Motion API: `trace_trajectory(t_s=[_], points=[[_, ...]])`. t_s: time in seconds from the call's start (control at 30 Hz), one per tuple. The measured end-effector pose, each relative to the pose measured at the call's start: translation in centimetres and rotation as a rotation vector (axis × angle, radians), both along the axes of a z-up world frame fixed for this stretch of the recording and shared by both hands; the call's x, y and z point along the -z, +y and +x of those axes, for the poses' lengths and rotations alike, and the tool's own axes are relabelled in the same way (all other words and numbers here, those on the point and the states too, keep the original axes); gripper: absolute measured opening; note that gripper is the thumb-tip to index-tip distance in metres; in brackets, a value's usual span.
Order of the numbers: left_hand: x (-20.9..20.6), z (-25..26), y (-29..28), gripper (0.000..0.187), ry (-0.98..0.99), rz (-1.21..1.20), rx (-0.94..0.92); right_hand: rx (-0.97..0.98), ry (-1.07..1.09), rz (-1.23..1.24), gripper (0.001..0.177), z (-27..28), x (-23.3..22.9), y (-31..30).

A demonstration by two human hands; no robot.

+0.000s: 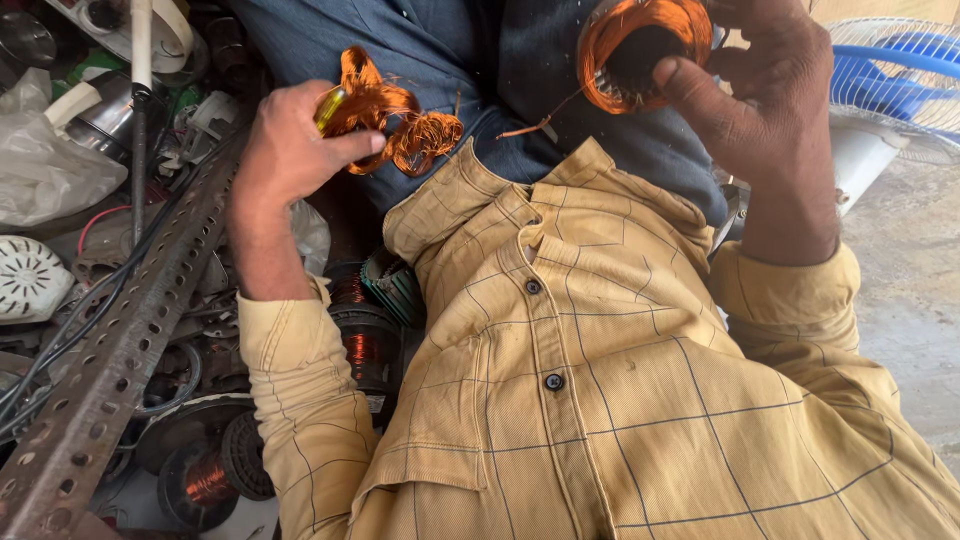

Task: The person winds copper wire around a motor stator core, using a lighter to heat and seal the wire ends. The person sits on the floor in a cluttered workshop while performing the task.

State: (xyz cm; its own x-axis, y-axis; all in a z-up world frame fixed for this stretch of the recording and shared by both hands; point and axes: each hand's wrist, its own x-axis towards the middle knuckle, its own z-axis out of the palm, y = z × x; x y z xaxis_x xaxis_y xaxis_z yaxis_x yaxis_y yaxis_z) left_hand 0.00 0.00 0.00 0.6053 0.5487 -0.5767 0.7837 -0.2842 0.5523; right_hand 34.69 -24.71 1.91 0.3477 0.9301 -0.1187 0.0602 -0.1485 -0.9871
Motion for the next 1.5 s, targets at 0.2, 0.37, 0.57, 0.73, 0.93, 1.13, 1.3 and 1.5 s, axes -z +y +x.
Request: trace_trajectory(t_s=[0.2,0.37,0.57,0.73,0.93,1.13,1.3,1.5], points=[[-1.1,-3.0,-0.4,0.071,-0.004,0.036,0.049,0.015,0.063,0.022,0.03,-0.5,0.0,0.3],[-3.8,-6.5,0.7,0.058,0.025,0.182,-0.102,0.038,0.04,-0.01,0.035,-0.4,-1.5,0.4],[-6.8,-2.7,0.0,0.006,-0.737,0.282,-0.324,0.014,0.232,-0.031,0.025,1.4,-1.1,-1.2],[-10.0,7.9,-4.0,0.018,-0.714,0.427,0.174,0.057,0.214,-0.034,0.035,0.2,0.2,-2.2],[-7.2,18.5,-6.9,0.055,-0.746,0.525,0.461,0.084,0.254,-0.048,0.046,-0.2,1.0,-2.5],[-3.9,21.3,-5.7,0.05,-0.73,0.477,0.589,0.072,0.248,-0.108,0.048,0.2,1.1,-2.5],[-3.4,20.9,-5.1,0.023,-0.825,0.224,0.325,0.175,0.425,0.018,0.05,0.1,2.7,-2.4],[-3.8,19.6,-9.3,0.02,-0.752,-0.213,-0.162,0.112,1.042,0.384,0.06,-1.4,4.7,0.0]])
